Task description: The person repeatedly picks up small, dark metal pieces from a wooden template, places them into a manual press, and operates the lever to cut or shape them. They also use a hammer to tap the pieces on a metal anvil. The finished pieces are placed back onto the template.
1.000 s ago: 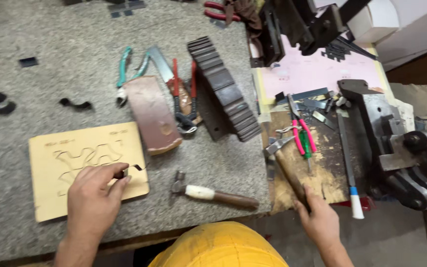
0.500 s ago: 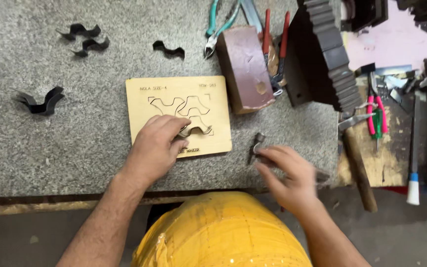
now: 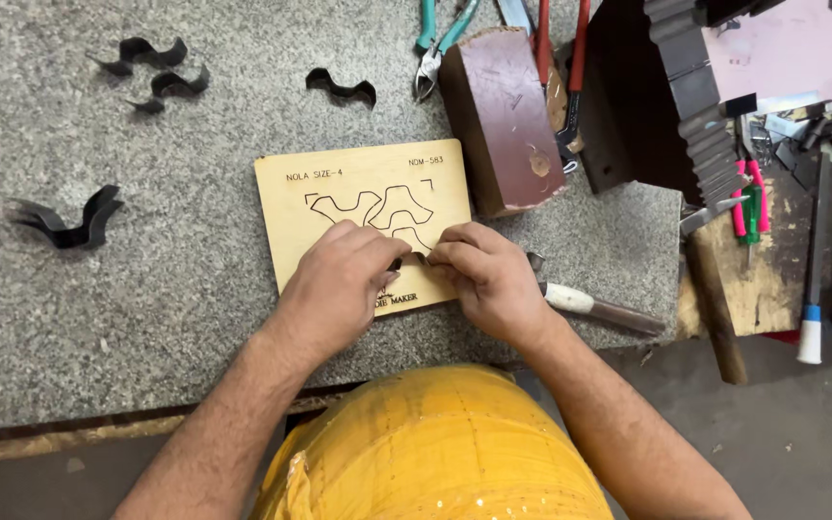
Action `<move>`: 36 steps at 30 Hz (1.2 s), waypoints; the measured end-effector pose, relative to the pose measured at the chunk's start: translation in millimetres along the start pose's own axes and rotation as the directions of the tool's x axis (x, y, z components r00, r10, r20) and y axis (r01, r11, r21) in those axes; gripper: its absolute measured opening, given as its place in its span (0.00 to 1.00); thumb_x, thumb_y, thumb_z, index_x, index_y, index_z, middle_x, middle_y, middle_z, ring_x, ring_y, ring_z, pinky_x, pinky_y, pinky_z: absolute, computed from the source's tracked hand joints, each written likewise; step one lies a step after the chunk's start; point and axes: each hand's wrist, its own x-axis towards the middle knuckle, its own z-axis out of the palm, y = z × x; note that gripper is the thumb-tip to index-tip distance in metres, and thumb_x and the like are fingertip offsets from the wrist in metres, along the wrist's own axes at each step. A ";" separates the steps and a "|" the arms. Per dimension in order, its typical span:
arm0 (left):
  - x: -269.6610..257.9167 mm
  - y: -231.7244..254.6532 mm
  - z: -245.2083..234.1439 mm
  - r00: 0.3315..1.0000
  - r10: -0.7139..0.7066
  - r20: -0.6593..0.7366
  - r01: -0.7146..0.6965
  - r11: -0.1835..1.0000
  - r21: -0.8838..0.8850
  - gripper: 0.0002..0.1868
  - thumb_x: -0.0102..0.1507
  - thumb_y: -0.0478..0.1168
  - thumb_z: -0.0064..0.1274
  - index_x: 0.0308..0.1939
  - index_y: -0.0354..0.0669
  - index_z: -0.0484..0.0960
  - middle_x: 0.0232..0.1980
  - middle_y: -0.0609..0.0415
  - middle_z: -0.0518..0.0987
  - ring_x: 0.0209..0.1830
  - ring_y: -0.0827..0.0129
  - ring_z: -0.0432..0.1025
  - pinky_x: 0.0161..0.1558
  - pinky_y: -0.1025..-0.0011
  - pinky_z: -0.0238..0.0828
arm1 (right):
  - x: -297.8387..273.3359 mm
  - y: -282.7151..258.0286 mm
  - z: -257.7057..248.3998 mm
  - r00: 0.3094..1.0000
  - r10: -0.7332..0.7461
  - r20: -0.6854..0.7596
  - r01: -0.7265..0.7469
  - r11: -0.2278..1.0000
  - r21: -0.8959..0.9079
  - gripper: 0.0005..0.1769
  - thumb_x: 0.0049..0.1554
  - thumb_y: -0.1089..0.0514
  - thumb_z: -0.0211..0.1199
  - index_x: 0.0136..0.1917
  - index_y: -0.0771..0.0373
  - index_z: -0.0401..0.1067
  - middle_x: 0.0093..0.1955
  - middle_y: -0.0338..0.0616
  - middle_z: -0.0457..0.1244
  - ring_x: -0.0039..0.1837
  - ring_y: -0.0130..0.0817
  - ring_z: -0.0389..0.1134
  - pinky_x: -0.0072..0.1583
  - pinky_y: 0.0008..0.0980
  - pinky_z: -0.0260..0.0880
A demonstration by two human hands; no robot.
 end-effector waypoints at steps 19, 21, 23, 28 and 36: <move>4.4 -2.5 3.7 0.998 -0.011 -0.054 0.011 1.000 -0.004 0.12 0.54 0.32 0.64 0.42 0.40 0.85 0.34 0.53 0.82 0.38 0.58 0.73 0.42 0.61 0.72 | 6.5 2.9 1.7 0.998 -0.068 0.012 0.068 0.996 -0.050 0.19 0.45 0.77 0.63 0.50 0.64 0.73 0.52 0.47 0.66 0.52 0.47 0.69 0.52 0.40 0.72; 3.8 -0.8 5.1 0.997 -0.027 -0.071 0.027 1.000 0.005 0.12 0.53 0.32 0.65 0.41 0.41 0.85 0.33 0.53 0.81 0.37 0.58 0.73 0.42 0.61 0.72 | 5.5 3.4 2.4 0.998 -0.067 0.004 0.067 0.997 -0.043 0.18 0.46 0.77 0.64 0.50 0.64 0.73 0.52 0.47 0.65 0.53 0.47 0.69 0.53 0.40 0.72; 3.9 0.0 6.5 0.996 -0.034 -0.088 0.036 0.999 0.018 0.13 0.53 0.32 0.65 0.41 0.41 0.86 0.33 0.53 0.81 0.37 0.58 0.73 0.41 0.61 0.72 | 4.3 4.5 3.0 0.998 -0.069 -0.005 0.069 0.997 -0.037 0.18 0.46 0.77 0.64 0.50 0.65 0.73 0.52 0.47 0.65 0.52 0.46 0.69 0.52 0.40 0.71; 3.6 0.5 7.6 0.996 -0.039 -0.084 0.042 0.998 0.042 0.13 0.53 0.32 0.66 0.41 0.41 0.86 0.32 0.53 0.81 0.36 0.59 0.73 0.41 0.61 0.72 | 3.9 6.4 4.4 0.996 -0.087 -0.002 0.087 0.995 -0.040 0.19 0.45 0.77 0.62 0.50 0.65 0.73 0.52 0.48 0.65 0.52 0.45 0.69 0.52 0.38 0.72; 7.2 2.9 9.8 0.998 -0.044 -0.038 0.046 0.997 0.065 0.10 0.53 0.33 0.65 0.38 0.41 0.85 0.31 0.55 0.81 0.35 0.59 0.73 0.41 0.60 0.71 | 5.4 7.6 1.9 0.993 -0.118 0.004 0.118 0.992 -0.045 0.21 0.41 0.76 0.62 0.49 0.66 0.73 0.52 0.48 0.65 0.51 0.47 0.68 0.51 0.40 0.71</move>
